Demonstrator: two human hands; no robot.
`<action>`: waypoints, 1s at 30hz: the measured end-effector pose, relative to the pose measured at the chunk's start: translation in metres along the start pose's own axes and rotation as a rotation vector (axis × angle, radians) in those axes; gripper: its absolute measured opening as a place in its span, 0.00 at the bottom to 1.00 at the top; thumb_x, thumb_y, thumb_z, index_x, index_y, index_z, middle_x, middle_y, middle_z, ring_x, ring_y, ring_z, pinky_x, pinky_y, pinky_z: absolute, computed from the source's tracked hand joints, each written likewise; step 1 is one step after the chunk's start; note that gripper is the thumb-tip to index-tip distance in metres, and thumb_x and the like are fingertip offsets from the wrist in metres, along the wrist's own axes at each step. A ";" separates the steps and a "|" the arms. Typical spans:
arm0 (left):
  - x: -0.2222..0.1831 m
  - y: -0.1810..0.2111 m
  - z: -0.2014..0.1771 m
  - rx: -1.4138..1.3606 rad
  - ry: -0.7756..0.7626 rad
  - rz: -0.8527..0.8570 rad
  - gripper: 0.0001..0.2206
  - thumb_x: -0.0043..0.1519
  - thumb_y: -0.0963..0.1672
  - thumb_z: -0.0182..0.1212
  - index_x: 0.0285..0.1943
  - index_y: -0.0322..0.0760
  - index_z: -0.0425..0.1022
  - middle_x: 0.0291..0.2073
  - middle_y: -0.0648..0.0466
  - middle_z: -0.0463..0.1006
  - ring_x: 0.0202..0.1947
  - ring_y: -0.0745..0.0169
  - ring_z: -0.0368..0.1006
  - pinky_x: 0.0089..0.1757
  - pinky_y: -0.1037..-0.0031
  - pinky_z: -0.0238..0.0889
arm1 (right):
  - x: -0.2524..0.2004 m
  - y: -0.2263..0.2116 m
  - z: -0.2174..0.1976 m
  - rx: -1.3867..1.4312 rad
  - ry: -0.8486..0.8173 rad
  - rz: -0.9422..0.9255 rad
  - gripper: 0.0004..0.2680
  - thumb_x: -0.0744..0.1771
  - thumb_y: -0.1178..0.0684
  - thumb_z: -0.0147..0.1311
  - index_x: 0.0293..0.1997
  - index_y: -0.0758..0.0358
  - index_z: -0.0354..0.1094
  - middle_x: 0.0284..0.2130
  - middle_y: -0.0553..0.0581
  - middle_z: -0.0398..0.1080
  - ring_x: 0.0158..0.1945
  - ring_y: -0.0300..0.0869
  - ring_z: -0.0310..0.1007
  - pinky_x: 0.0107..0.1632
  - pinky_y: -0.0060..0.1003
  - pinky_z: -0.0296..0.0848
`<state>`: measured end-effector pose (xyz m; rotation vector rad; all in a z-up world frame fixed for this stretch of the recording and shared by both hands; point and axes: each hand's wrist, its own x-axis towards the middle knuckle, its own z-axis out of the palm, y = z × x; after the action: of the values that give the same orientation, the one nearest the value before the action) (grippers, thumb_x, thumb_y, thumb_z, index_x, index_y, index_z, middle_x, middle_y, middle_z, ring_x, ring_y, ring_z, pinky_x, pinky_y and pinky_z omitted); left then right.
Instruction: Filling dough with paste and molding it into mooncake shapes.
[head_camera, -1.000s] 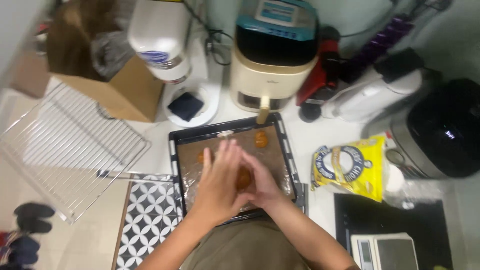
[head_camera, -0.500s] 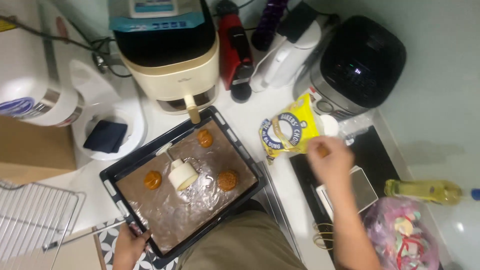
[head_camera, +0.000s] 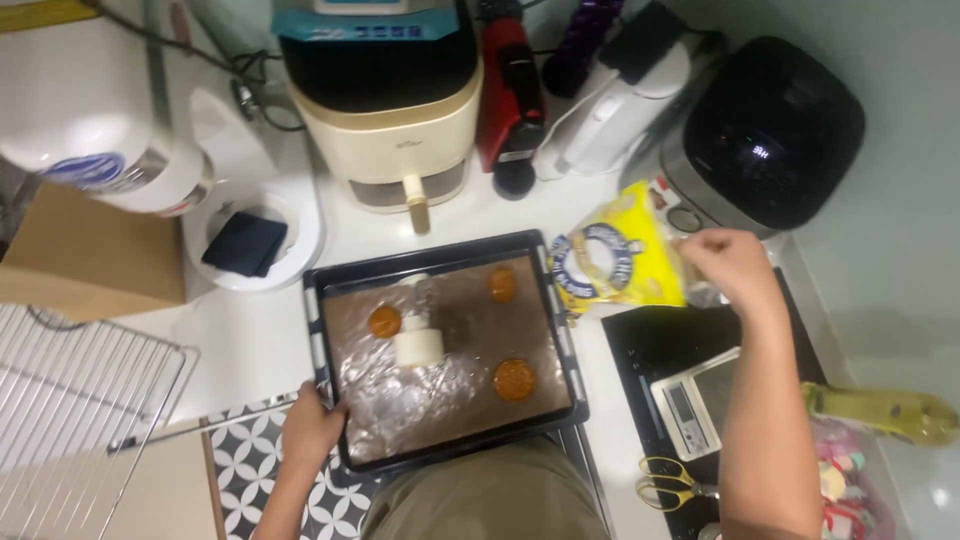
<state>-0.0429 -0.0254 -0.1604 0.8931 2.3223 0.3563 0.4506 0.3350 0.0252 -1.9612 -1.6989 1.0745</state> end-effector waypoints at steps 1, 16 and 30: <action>0.002 0.007 0.001 0.017 0.006 -0.002 0.17 0.55 0.46 0.67 0.45 0.28 0.69 0.30 0.36 0.81 0.37 0.33 0.78 0.41 0.52 0.70 | -0.001 0.001 0.000 -0.104 0.046 -0.067 0.10 0.62 0.48 0.63 0.39 0.63 0.80 0.29 0.58 0.78 0.33 0.42 0.75 0.39 0.37 0.73; 0.033 0.089 -0.011 -0.054 0.086 -0.033 0.17 0.57 0.47 0.68 0.45 0.32 0.68 0.35 0.40 0.82 0.40 0.36 0.79 0.43 0.55 0.70 | -0.007 0.010 0.003 -0.579 0.474 -0.422 0.10 0.60 0.51 0.70 0.39 0.64 0.80 0.35 0.67 0.74 0.39 0.58 0.75 0.46 0.49 0.74; -0.112 0.247 -0.093 -0.369 0.348 0.629 0.26 0.55 0.45 0.69 0.59 0.23 0.69 0.56 0.34 0.72 0.58 0.37 0.69 0.57 0.55 0.62 | -0.166 -0.109 0.131 1.645 -0.910 0.024 0.31 0.68 0.31 0.45 0.69 0.73 0.60 0.69 0.72 0.59 0.72 0.64 0.53 0.69 0.68 0.50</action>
<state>0.0895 0.0773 0.0719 1.4365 2.0999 1.2419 0.2802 0.1740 0.0662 -0.3824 -0.3704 2.3733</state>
